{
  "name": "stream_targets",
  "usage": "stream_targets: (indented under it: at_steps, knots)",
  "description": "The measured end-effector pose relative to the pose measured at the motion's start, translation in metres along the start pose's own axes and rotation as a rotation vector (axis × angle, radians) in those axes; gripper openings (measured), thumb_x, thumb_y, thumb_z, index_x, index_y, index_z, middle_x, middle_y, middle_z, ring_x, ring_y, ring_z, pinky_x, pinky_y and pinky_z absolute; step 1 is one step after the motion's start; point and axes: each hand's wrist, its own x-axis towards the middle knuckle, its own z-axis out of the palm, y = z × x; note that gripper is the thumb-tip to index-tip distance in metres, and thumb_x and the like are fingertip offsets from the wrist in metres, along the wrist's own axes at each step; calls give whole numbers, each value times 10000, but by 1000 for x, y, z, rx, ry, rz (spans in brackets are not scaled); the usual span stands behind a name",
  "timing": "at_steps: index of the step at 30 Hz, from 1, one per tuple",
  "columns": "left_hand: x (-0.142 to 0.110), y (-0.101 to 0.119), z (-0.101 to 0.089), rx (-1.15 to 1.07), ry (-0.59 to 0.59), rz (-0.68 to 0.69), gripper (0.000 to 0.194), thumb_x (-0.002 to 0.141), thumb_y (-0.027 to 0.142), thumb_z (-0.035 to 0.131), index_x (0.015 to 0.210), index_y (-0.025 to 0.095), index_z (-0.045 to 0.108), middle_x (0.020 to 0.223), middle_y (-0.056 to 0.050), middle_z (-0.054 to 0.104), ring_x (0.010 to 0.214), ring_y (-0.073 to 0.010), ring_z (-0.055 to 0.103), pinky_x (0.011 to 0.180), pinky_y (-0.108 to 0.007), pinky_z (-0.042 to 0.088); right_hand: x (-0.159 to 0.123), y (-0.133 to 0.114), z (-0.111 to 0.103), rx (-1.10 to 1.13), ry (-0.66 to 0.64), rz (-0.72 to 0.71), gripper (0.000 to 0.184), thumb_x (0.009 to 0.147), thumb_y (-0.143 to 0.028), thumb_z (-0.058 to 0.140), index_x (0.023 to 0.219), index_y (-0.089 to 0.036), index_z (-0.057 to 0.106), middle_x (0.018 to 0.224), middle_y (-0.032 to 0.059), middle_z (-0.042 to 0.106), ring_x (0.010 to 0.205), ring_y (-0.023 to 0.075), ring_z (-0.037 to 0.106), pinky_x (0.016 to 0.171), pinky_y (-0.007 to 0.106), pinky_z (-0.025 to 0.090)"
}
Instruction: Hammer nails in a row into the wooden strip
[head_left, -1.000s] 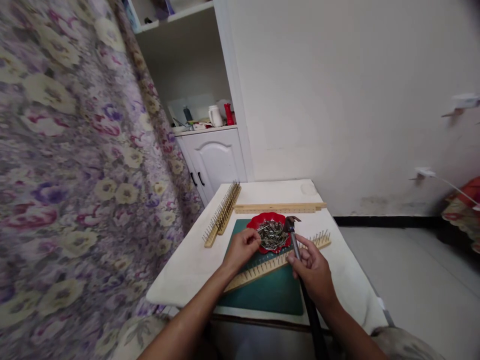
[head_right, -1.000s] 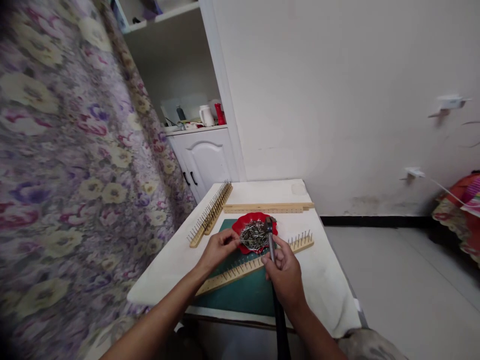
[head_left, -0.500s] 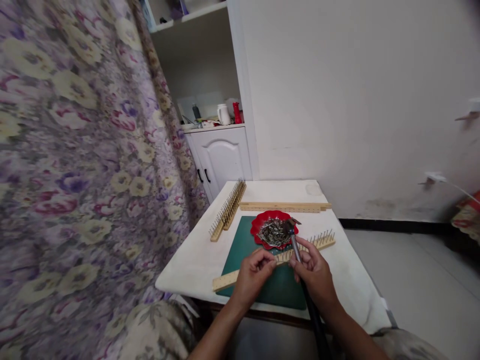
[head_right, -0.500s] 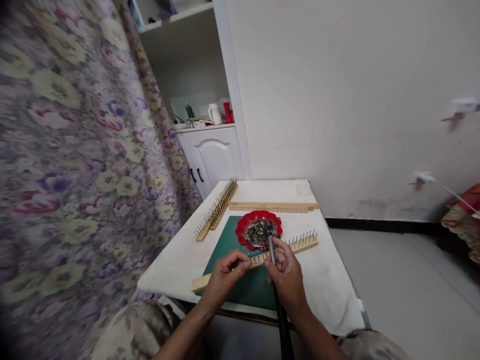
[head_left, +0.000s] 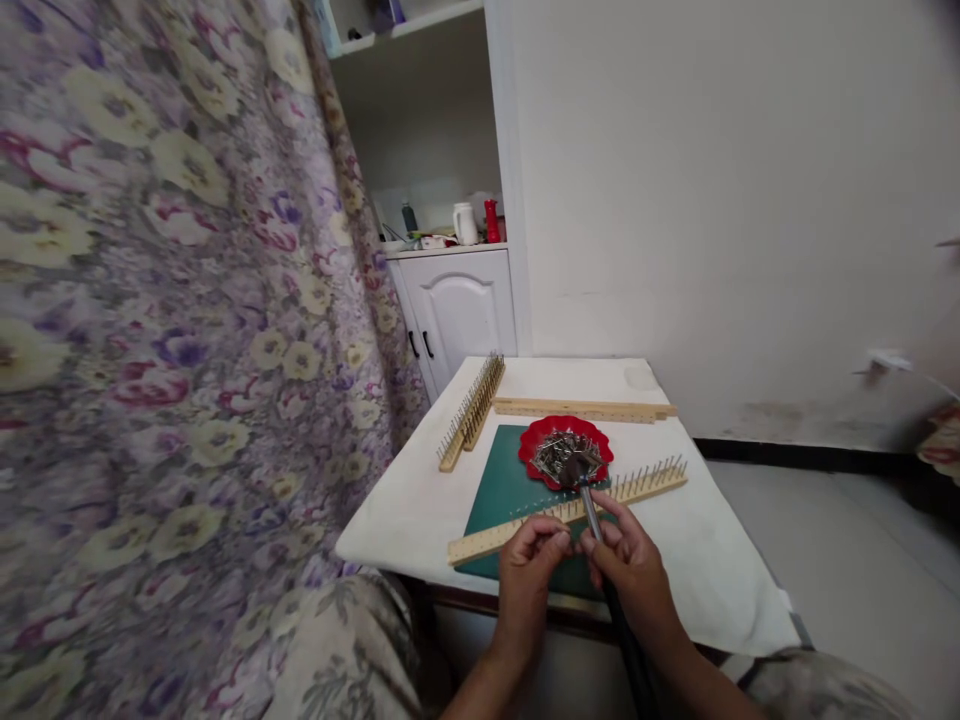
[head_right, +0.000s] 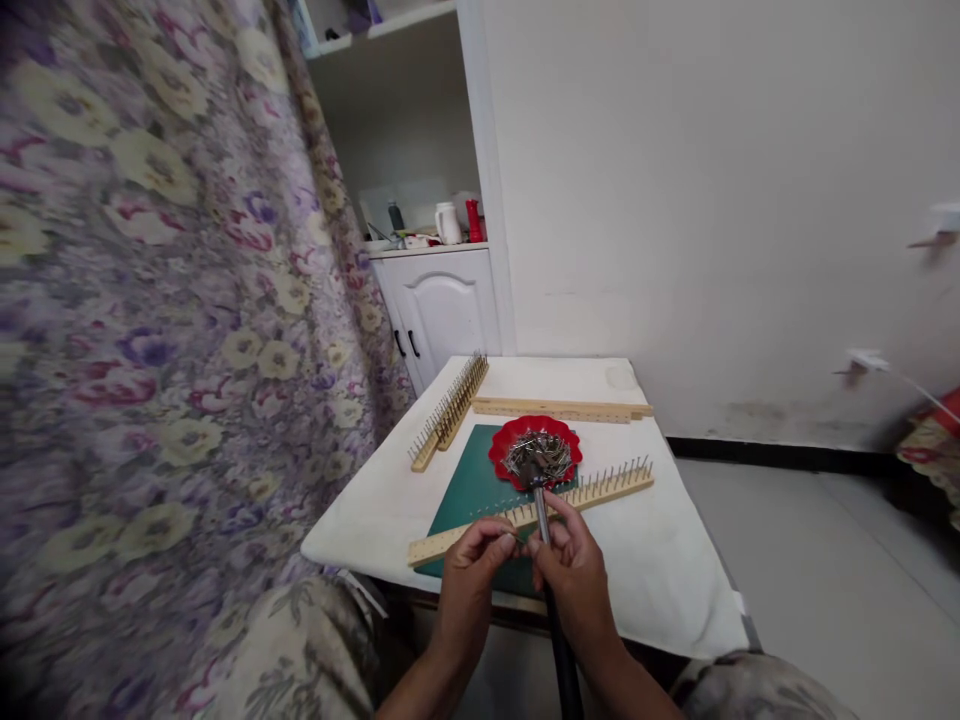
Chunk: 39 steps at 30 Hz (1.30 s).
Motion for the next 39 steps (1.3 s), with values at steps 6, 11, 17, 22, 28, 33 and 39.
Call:
stream_targets:
  at_steps: [6, 11, 17, 22, 28, 33, 39]
  knots:
    - [-1, 8, -57, 236, 78, 38, 161, 753, 313, 645, 771, 153, 648, 675, -9, 640, 691, -141, 573, 679, -220, 438, -27, 5, -3, -76, 65, 34, 601, 782, -369, 677, 1305, -217, 423, 705, -35, 599, 404, 79, 449, 386, 187, 357]
    - [15, 2, -100, 469, 130, 54, 185, 769, 342, 609, 772, 162, 652, 701, -8, 634, 701, -150, 561, 648, -216, 426, -58, 16, -9, -40, 92, 102, 501, 778, -403, 690, 1220, -217, 542, 694, -4, 650, 417, 95, 493, 431, 210, 401]
    - [37, -14, -98, 628, 14, 97, 176, 781, 320, 573, 754, 172, 665, 730, -3, 650, 716, -152, 570, 646, -220, 419, -87, 51, -4, -36, 222, 166, 560, 696, -508, 726, 1157, -219, 596, 572, -18, 609, 310, 87, 432, 313, 184, 318]
    - [46, -21, -92, 688, -76, 144, 172, 793, 286, 558, 728, 173, 671, 708, 0, 611, 683, -136, 556, 611, -212, 395, -91, 64, -5, -7, 253, 147, 526, 721, -491, 713, 1165, -238, 588, 579, -23, 606, 287, 56, 404, 295, 155, 305]
    - [44, -26, -91, 717, -93, 131, 176, 810, 290, 544, 746, 178, 663, 710, 2, 597, 670, -131, 546, 600, -211, 383, -87, 61, -6, -38, 266, 139, 515, 735, -474, 706, 1174, -235, 578, 597, -22, 605, 285, 52, 414, 292, 153, 287]
    - [44, -27, -91, 722, -111, 139, 178, 815, 278, 531, 731, 185, 658, 711, -1, 591, 667, -131, 543, 596, -212, 380, -86, 60, -2, -79, 274, 161, 540, 727, -496, 701, 1181, -231, 575, 590, -25, 590, 290, 68, 414, 286, 167, 279]
    - [44, -27, -91, 760, -119, 148, 192, 822, 287, 518, 722, 195, 654, 718, -3, 586, 676, -135, 543, 604, -217, 379, -86, 57, 2, -89, 246, 160, 530, 749, -500, 677, 1190, -232, 556, 606, -25, 587, 295, 74, 412, 295, 178, 293]
